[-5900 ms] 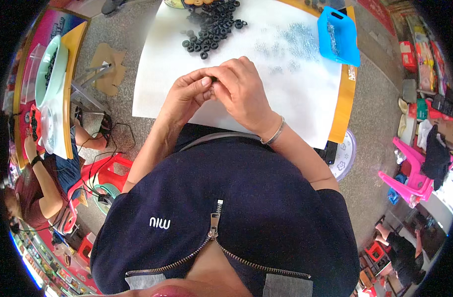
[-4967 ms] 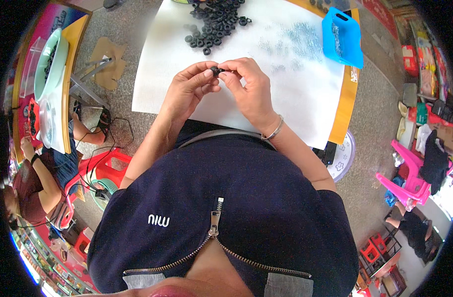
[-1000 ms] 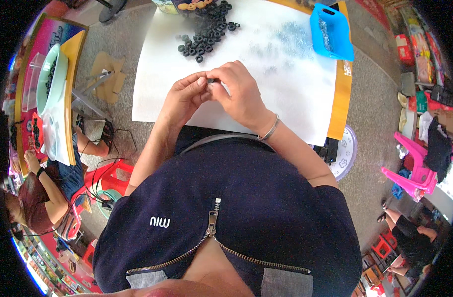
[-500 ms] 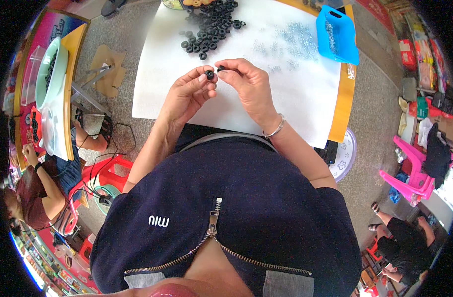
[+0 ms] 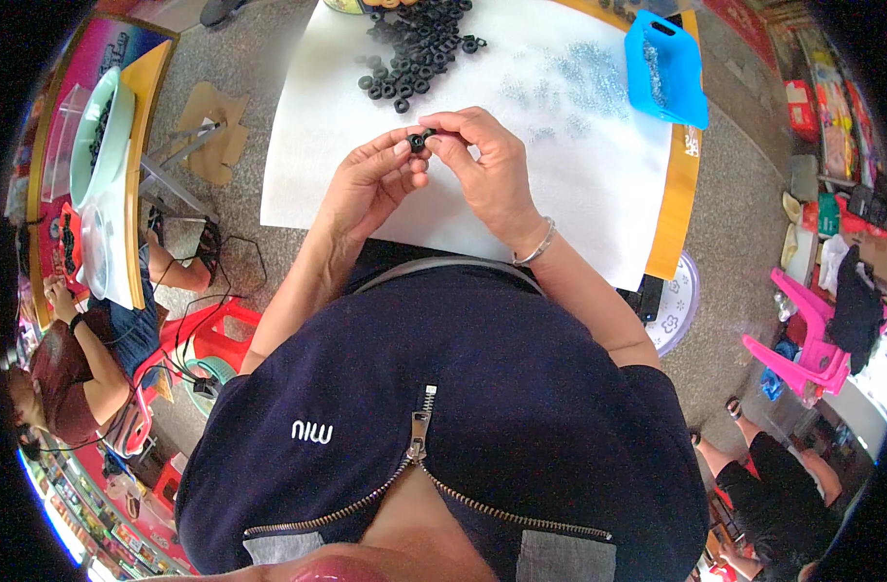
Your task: The person assembles small black plastic components by hand.
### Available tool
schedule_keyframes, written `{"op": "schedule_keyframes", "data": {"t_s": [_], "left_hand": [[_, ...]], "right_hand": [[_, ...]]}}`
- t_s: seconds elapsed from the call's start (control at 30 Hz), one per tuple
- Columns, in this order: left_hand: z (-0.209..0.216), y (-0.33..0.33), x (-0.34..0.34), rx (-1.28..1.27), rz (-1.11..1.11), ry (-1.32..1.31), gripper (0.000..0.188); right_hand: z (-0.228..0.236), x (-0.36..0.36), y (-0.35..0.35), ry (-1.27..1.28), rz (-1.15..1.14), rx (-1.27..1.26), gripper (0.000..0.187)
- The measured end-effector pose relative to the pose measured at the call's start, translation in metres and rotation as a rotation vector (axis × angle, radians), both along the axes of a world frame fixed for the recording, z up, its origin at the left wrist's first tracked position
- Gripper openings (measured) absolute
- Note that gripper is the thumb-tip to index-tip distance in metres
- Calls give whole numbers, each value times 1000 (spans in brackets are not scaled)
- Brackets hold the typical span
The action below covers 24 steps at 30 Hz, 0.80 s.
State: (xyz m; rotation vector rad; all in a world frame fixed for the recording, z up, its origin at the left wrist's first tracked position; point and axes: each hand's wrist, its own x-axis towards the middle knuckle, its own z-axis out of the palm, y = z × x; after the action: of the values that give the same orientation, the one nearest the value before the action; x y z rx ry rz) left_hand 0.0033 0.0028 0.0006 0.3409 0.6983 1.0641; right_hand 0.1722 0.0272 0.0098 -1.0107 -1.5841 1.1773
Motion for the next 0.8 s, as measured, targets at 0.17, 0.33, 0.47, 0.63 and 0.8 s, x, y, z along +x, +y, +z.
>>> {"op": "schedule_keyframes", "data": {"t_s": [0.17,0.33,0.47,0.63,0.8], "left_hand": [[-7,0,-2,31,-17,19,27],[-2,-1,1,19,1,-20,22],[-1,-2,0,16,-1,17,22],[0,-2,1,21,-19,23,22],[2,-3,1,64,13,143,20]], "right_hand": [[8,3,-2,64,9,-182,17],[16,7,-3,74,15,-203,15],[17,2,-5,-26,8,-40,14],[16,3,-6,-140,-21,104,15],[18,2,-5,-201,-8,184,14]]}}
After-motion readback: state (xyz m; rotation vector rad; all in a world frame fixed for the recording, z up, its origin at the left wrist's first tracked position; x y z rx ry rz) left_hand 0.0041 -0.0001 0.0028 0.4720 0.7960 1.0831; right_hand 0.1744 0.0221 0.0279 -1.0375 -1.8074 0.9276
